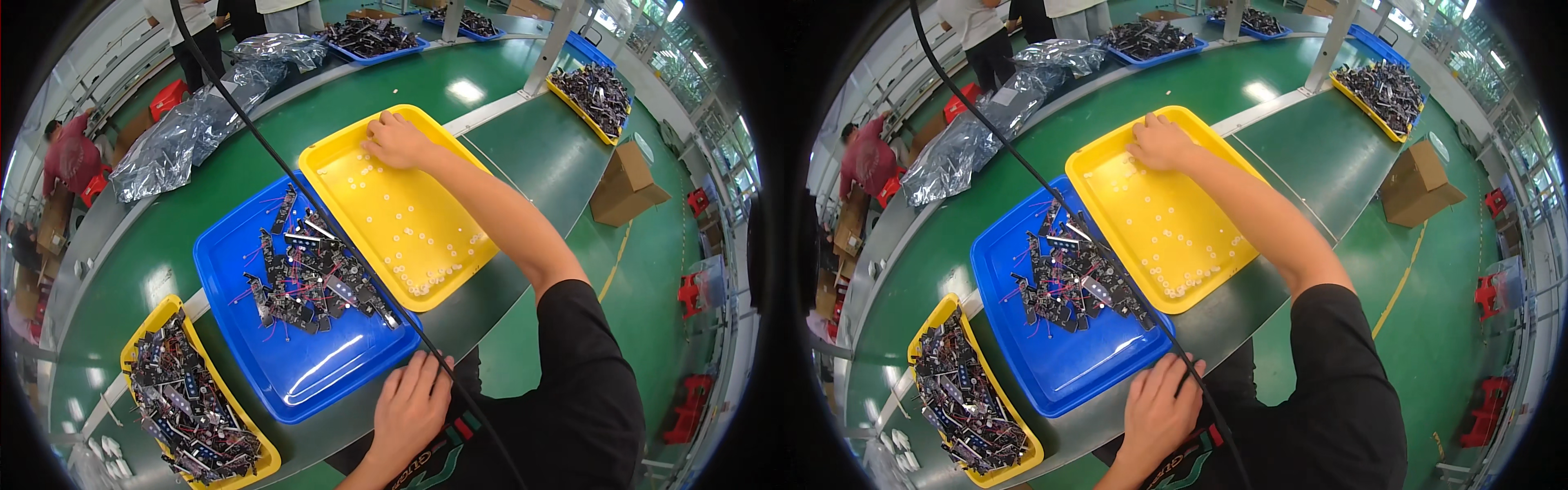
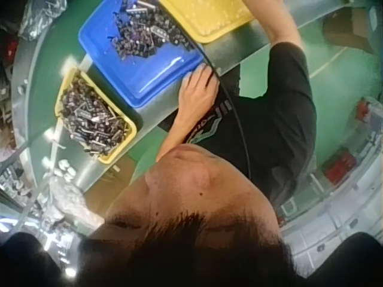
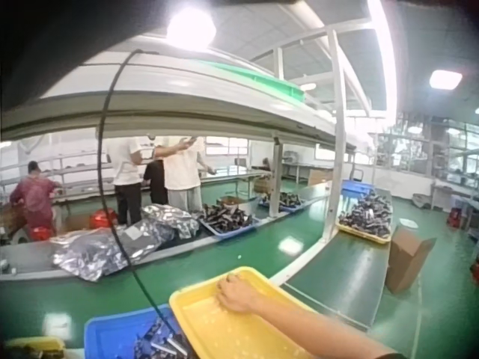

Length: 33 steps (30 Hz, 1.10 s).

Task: The person picks up small white plastic components from a yellow tray and attaches them to circuit boards taken from a blue tray. The person handles the boards and components by hand, placing the assembled units into a yellow bin to the left.

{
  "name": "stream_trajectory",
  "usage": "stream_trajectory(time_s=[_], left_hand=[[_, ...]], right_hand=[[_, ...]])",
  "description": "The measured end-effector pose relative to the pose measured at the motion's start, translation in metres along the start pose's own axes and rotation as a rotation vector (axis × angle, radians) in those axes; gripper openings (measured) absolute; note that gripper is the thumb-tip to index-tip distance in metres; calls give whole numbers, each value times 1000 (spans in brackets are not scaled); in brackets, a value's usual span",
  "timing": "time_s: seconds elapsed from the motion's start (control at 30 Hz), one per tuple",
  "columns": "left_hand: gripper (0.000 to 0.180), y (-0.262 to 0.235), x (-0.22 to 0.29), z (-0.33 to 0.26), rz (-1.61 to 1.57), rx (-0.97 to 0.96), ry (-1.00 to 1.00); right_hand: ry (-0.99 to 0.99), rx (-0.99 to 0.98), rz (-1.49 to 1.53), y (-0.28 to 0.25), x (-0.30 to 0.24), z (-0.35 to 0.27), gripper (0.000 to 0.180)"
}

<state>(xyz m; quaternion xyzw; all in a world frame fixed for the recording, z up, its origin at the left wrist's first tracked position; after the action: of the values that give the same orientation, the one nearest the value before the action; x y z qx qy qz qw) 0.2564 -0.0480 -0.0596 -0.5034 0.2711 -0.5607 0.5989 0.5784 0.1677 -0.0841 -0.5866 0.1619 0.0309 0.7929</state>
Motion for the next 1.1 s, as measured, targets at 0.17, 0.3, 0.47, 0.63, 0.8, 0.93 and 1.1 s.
stream_trajectory(time_s=[0.17, 0.3, 0.47, 0.63, 0.8, 0.93, 1.1], left_hand=[[59, 3, 9, 6, 31, -96, 22], [62, 1, 9, 18, 44, -78, 4], [65, 7, 2, 29, 65, -94, -29], [66, 11, -2, 28, 51, -156, -40], [69, 10, 1, 27, 31, -140, -54], [69, 9, -1, 34, 63, -143, -96], [68, 17, -1, 36, 71, -147, -79]], right_hand=[[-134, -45, 34, 2, -28, -21, 34], [-219, -134, 136, -5, -62, -82, 20], [-226, -395, 209, -43, -91, -149, 22], [22, -251, 156, -80, -33, -137, 35], [299, -79, -195, -67, 13, -160, 57], [266, 14, -293, -61, -13, -189, 65], [285, -93, -178, -59, -33, -207, 65]])
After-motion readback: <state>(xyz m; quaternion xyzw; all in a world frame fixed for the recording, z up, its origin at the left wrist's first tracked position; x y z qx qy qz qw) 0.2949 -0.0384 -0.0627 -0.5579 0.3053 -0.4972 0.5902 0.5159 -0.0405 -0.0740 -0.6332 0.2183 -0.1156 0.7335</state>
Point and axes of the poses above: each hand's wrist, its own z-axis towards the middle knuckle, its own y-axis out of the palm, x = y × z, the point moved 4 cm from there along z, towards the middle knuckle, and after that the axes turned 8 degrees about z, right-handed, at the moved point
